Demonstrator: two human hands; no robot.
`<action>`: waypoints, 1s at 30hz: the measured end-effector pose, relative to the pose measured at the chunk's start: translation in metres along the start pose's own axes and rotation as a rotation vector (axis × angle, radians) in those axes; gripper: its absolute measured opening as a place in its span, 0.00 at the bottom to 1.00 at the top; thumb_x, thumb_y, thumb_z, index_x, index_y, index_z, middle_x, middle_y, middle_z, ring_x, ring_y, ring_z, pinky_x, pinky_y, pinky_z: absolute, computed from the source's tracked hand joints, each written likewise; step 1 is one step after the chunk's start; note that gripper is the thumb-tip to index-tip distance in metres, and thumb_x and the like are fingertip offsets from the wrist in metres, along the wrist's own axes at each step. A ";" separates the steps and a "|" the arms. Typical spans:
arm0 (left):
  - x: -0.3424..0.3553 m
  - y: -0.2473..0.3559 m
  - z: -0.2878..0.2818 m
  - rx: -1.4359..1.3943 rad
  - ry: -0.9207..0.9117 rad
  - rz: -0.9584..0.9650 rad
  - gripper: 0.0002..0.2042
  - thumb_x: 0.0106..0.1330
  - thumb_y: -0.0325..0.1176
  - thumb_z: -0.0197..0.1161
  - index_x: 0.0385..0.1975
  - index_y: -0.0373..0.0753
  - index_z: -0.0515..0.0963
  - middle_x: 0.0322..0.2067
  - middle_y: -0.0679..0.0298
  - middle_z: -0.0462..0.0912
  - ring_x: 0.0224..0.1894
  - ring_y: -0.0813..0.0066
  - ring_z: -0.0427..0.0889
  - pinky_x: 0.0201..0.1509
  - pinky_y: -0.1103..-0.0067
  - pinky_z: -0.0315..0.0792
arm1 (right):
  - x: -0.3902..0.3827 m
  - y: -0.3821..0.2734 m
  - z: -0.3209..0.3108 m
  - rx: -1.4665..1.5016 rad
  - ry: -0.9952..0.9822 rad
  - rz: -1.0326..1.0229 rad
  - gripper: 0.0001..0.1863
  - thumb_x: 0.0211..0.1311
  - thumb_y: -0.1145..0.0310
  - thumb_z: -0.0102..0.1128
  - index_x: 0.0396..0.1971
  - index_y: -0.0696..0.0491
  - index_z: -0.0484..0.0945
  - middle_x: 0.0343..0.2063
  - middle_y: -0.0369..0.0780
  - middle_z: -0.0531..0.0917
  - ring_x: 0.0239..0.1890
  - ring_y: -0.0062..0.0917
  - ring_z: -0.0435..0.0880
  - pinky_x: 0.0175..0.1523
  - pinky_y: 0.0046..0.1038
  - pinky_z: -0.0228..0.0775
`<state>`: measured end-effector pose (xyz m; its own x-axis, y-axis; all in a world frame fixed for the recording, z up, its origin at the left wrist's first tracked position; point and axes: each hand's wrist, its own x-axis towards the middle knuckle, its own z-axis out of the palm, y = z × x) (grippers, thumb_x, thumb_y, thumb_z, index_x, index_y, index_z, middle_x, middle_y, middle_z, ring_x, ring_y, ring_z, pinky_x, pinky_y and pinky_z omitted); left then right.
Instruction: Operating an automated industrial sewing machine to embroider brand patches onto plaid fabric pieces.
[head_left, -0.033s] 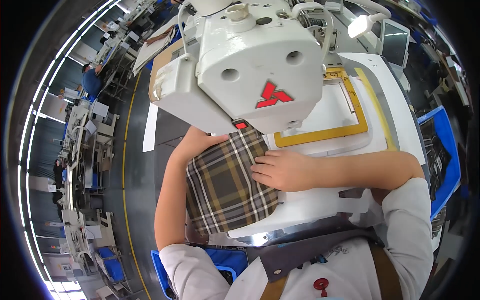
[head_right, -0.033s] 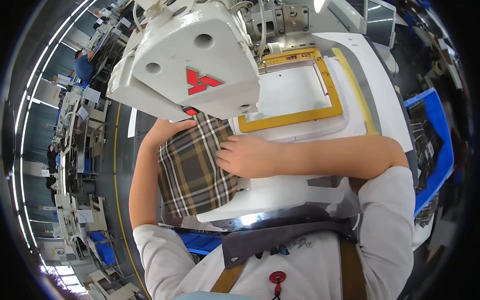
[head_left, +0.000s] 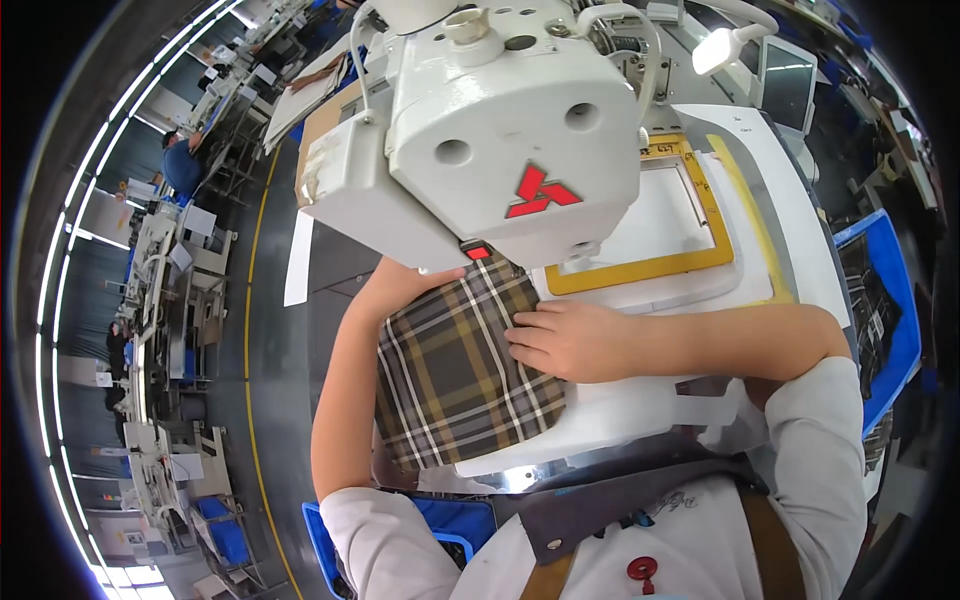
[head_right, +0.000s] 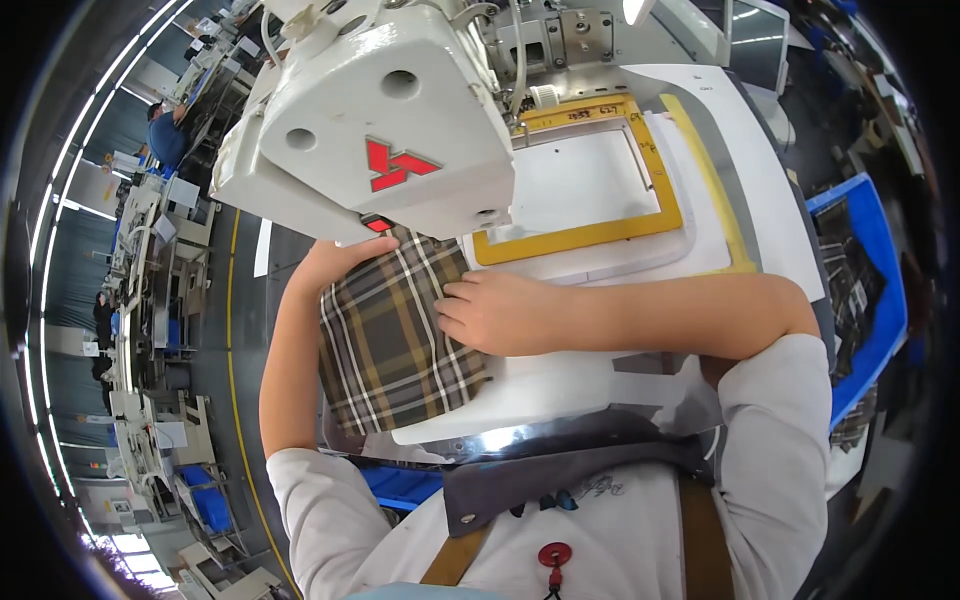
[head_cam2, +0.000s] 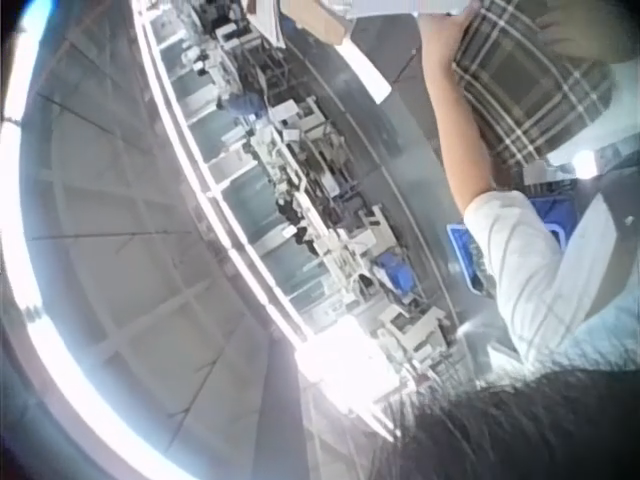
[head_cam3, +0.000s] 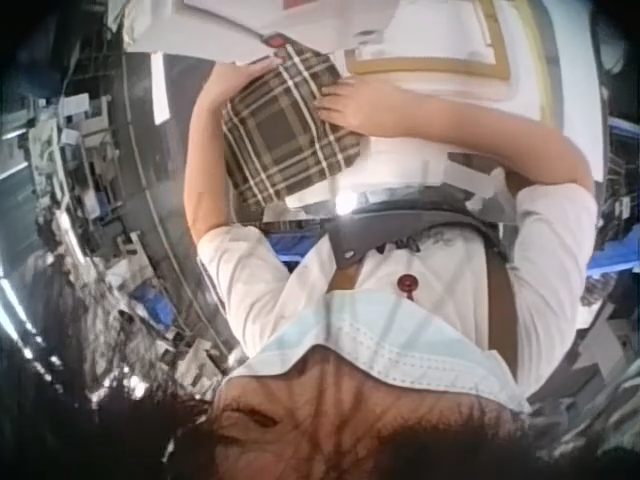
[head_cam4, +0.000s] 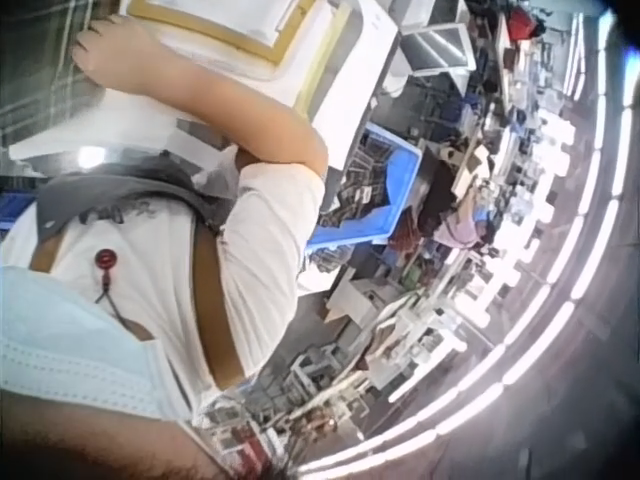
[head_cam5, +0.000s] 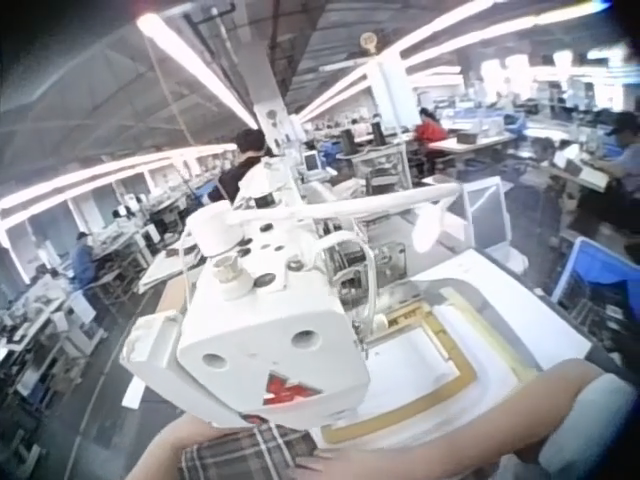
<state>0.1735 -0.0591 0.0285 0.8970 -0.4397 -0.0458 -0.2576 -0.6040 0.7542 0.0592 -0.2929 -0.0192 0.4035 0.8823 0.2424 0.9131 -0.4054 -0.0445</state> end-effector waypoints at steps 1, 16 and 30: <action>0.003 0.002 0.005 0.000 -0.045 -0.050 0.24 0.52 0.37 0.75 0.46 0.32 0.76 0.43 0.60 0.81 0.47 0.71 0.77 0.52 0.75 0.71 | -0.006 -0.001 -0.002 0.000 0.000 0.007 0.21 0.55 0.67 0.56 0.49 0.58 0.75 0.53 0.44 0.77 0.57 0.34 0.75 0.59 0.34 0.67; 0.024 -0.007 0.029 0.206 0.158 0.257 0.18 0.54 0.35 0.70 0.46 0.42 0.79 0.43 0.62 0.83 0.46 0.66 0.80 0.50 0.72 0.73 | -0.034 -0.012 -0.027 -0.084 -0.015 0.140 0.18 0.55 0.69 0.54 0.44 0.62 0.76 0.49 0.48 0.79 0.52 0.37 0.79 0.54 0.32 0.72; 0.043 0.029 0.025 0.390 -0.041 0.089 0.22 0.50 0.33 0.73 0.46 0.38 0.78 0.44 0.57 0.81 0.49 0.57 0.76 0.55 0.69 0.69 | -0.141 0.001 -0.061 -0.236 0.116 0.493 0.13 0.50 0.71 0.54 0.37 0.58 0.77 0.32 0.38 0.75 0.36 0.29 0.75 0.44 0.31 0.69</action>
<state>0.1958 -0.1126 0.0322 0.8518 -0.5233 -0.0233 -0.4582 -0.7658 0.4513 -0.0002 -0.4329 0.0059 0.7582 0.5481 0.3531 0.5745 -0.8177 0.0357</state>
